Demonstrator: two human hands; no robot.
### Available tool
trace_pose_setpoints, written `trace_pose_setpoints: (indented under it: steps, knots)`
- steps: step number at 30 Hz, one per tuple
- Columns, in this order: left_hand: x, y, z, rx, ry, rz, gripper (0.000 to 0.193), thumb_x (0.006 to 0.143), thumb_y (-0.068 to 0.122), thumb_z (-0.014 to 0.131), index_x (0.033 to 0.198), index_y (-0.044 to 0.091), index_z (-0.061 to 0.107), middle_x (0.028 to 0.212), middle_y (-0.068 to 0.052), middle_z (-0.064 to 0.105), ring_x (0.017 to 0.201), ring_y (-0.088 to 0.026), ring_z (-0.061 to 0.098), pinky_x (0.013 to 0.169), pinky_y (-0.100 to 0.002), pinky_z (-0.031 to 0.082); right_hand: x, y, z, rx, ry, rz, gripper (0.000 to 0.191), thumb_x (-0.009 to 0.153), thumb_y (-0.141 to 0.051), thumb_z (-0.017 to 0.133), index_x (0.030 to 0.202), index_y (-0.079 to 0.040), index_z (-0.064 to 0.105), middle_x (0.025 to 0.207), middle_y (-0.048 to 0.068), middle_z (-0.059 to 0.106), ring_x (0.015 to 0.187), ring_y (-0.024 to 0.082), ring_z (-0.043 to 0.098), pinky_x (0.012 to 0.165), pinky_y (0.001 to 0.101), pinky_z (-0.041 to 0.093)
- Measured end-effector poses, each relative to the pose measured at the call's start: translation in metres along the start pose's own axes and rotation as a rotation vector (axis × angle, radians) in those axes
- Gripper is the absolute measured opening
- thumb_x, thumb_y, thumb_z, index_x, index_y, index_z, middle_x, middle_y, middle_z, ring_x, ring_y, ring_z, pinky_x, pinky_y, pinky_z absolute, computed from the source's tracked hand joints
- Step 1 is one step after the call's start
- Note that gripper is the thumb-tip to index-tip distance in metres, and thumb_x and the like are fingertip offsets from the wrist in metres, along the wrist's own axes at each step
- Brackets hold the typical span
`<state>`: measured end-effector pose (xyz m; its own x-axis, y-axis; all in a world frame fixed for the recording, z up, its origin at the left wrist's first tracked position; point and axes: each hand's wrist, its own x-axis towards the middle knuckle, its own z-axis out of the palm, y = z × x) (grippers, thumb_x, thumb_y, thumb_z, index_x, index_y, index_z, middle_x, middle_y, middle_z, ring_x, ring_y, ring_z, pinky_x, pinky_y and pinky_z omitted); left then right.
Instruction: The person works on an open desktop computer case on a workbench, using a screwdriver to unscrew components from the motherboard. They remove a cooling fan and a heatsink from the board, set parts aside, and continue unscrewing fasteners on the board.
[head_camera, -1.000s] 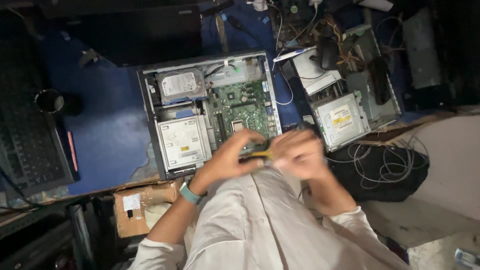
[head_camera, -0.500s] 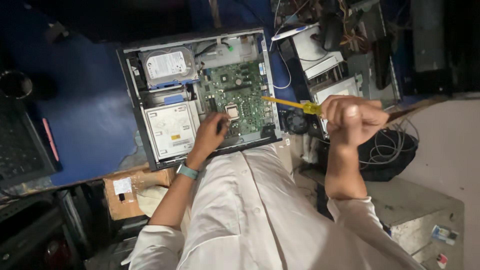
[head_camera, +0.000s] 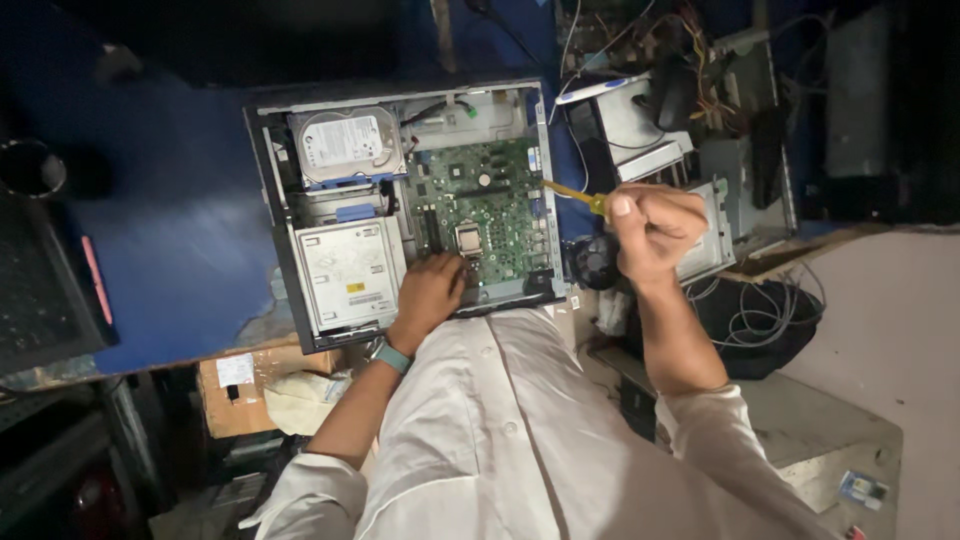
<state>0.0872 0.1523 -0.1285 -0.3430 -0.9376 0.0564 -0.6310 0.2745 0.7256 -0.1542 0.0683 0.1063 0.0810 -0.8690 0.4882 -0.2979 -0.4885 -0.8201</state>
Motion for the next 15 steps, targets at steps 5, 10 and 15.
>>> trace_pose_setpoints:
  steps: [5, 10, 15]
  knots:
    - [0.004, -0.003, -0.003, 0.004, -0.005, -0.006, 0.017, 0.087, 0.018, 0.067, 0.102, 0.010, 0.066, 0.098, -0.010, 0.068, 0.090, -0.030, 0.065, 0.081, -0.045, 0.050, 0.009, 0.019, 0.006, -0.113, -0.028, 0.048, 0.045, 0.100, -0.005, 0.067, 0.062, 0.003, 0.043, 0.062, 0.010, 0.057, 0.053, 0.014, 0.050, 0.056, 0.0292, 0.041]
    - [0.006, -0.004, -0.003, 0.015, -0.011, -0.005, 0.015, 0.089, 0.019, 0.066, 0.102, 0.011, 0.066, 0.097, -0.009, 0.068, 0.090, -0.030, 0.065, 0.081, -0.045, 0.050, 0.012, 0.028, 0.012, -0.109, -0.036, 0.075, 0.044, 0.100, -0.004, 0.069, 0.063, 0.003, 0.047, 0.063, 0.008, 0.058, 0.055, 0.013, 0.052, 0.058, 0.0286, 0.043]
    - [0.006, -0.004, -0.003, 0.027, -0.011, -0.010, 0.015, 0.090, 0.020, 0.065, 0.101, 0.010, 0.066, 0.100, -0.010, 0.069, 0.091, -0.030, 0.065, 0.081, -0.045, 0.049, 0.014, 0.033, 0.017, -0.083, -0.052, 0.091, 0.046, 0.100, -0.003, 0.070, 0.062, 0.001, 0.045, 0.061, 0.007, 0.055, 0.055, 0.012, 0.051, 0.058, 0.0276, 0.042]
